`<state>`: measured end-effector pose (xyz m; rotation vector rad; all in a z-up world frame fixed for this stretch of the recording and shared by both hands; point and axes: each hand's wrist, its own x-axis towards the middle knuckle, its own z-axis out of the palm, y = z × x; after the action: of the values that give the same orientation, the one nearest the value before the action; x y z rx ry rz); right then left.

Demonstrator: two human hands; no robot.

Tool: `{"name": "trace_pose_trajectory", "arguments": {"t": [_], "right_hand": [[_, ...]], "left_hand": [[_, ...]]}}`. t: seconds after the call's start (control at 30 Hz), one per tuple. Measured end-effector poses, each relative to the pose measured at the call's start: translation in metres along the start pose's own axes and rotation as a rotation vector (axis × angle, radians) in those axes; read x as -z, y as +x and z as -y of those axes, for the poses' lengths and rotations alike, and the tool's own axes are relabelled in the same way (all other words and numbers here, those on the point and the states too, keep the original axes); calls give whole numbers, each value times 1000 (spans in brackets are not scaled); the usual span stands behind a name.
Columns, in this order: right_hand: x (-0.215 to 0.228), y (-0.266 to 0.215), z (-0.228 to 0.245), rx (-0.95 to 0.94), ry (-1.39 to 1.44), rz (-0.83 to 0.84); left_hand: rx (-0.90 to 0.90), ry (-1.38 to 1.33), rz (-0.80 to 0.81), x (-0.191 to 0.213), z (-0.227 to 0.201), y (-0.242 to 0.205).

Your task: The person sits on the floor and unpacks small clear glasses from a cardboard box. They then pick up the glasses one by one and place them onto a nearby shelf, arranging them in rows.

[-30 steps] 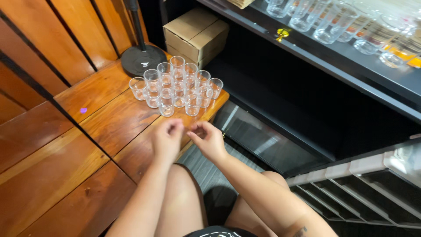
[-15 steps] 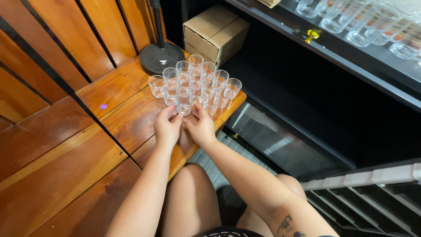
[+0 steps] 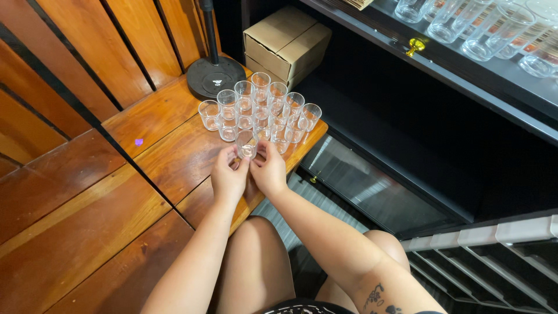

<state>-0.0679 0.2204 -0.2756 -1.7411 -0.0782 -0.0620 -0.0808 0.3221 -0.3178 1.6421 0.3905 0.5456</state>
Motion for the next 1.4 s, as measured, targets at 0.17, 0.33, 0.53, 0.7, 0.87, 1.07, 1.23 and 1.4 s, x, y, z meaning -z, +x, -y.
{"name": "trace_pose_trajectory", "arguments": {"t": [0.17, 0.33, 0.53, 0.7, 0.87, 1.07, 1.23, 1.4], "right_hand": [[6, -11, -1, 55, 59, -31], [25, -27, 13, 95, 95, -81], [80, -40, 35, 223, 88, -167], [150, -43, 52, 331, 73, -245], [234, -54, 88, 428, 19, -397], [331, -65, 125, 507, 10, -500], [401, -71, 149, 536, -44, -580], [464, -75, 174, 539, -119, -662]], "left_hand": [[-95, -108, -82, -6, -6, -26], [-176, -77, -97, -12, -31, -51], [-341, -50, -71, -34, -76, -83], [-505, -56, 20, -66, -135, -112], [-639, -127, 214, -108, -198, -144], [-798, -129, 390, -165, -255, -172], [-838, -185, 507, -221, -292, -194], [-874, -178, 629, -273, -328, -206]]}}
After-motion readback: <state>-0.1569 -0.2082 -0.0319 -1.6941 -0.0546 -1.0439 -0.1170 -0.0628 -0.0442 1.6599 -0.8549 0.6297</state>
